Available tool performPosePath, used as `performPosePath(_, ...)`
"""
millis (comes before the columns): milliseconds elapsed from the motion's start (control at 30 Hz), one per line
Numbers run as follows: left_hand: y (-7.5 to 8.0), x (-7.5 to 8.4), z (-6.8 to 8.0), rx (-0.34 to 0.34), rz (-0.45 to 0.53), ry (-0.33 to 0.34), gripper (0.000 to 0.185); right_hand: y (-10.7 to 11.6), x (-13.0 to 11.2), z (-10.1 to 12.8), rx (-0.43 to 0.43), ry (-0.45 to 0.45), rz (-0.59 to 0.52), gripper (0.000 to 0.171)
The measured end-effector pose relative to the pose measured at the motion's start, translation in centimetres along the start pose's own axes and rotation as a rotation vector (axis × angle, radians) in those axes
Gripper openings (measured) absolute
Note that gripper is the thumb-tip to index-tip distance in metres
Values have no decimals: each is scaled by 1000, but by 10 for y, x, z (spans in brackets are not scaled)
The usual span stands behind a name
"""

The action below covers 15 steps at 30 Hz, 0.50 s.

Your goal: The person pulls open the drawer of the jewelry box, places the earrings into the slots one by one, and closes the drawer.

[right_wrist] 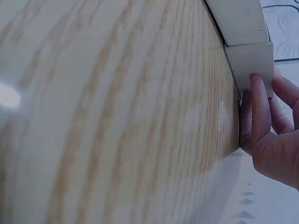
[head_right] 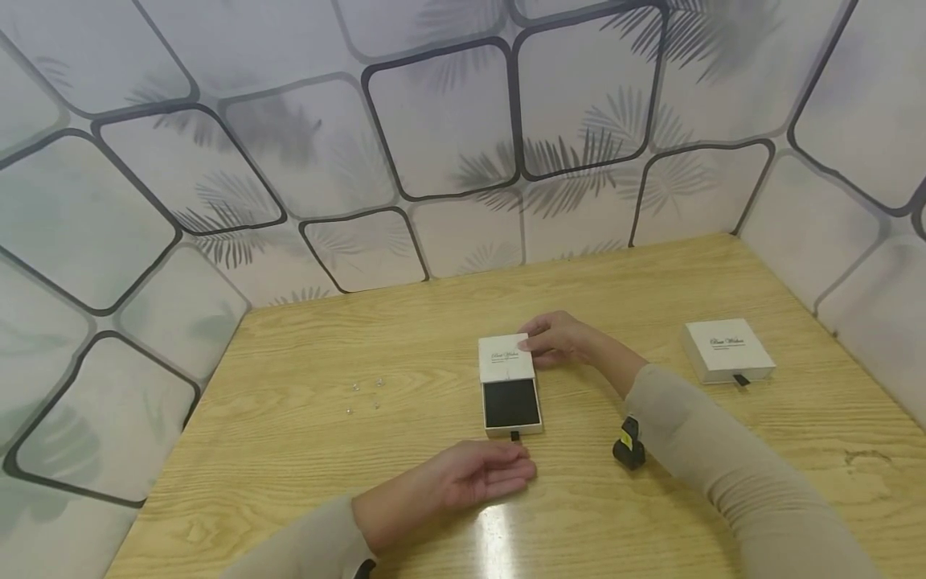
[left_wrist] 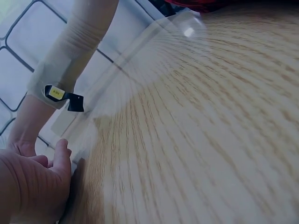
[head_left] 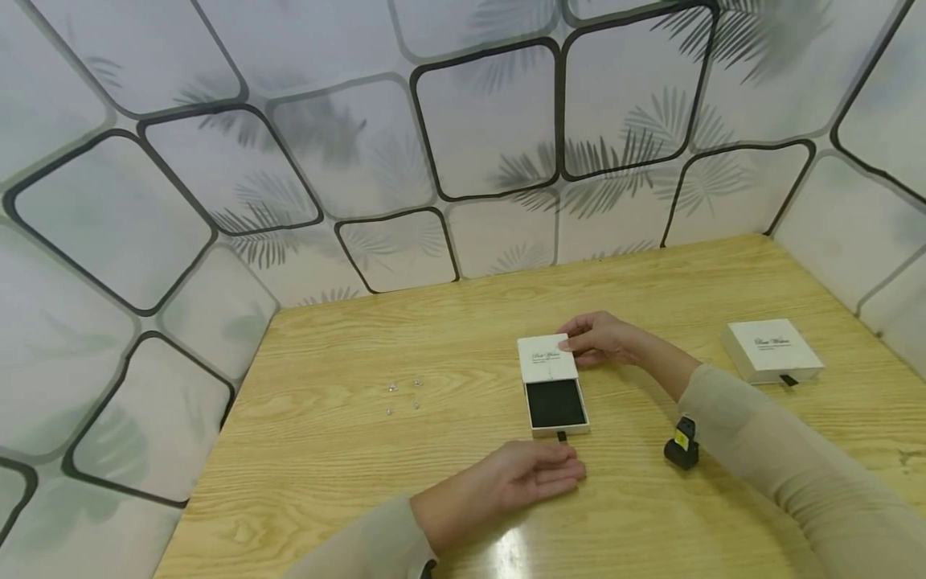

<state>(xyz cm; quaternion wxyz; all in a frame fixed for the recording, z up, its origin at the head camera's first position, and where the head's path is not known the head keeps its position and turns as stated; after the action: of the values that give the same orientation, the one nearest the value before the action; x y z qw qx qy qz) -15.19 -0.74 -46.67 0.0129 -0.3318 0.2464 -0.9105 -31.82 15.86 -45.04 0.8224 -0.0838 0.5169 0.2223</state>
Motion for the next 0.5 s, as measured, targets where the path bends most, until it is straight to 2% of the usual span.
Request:
performPosePath(133,9,3,4,-2,-36,-32,28,0,0,0,4,3,-11,48)
performPosePath(267,21,8,9,-3,-132,-71,28,-1,1,-1,9,10,-13,48)
performPosePath(367,30,12,12,14,-198,-100,26,-1,2,-1,15,12,-9,47)
performPosePath(500,41,20,15,44,-228,-120,24,0,2,0,20,15,-7,46)
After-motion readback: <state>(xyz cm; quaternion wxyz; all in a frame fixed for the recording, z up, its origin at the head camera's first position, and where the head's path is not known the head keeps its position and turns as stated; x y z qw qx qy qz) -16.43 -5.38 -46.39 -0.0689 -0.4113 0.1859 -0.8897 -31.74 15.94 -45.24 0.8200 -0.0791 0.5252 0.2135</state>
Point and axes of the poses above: each hand's wrist, its own z-axis away from the middle knuckle, its own y-axis out of the back of the hand, x = y × z, the point moved 5 cm from there along -z, towards the middle knuckle, and after that the axes turned 1 degree about x, right-handed, at the moved point
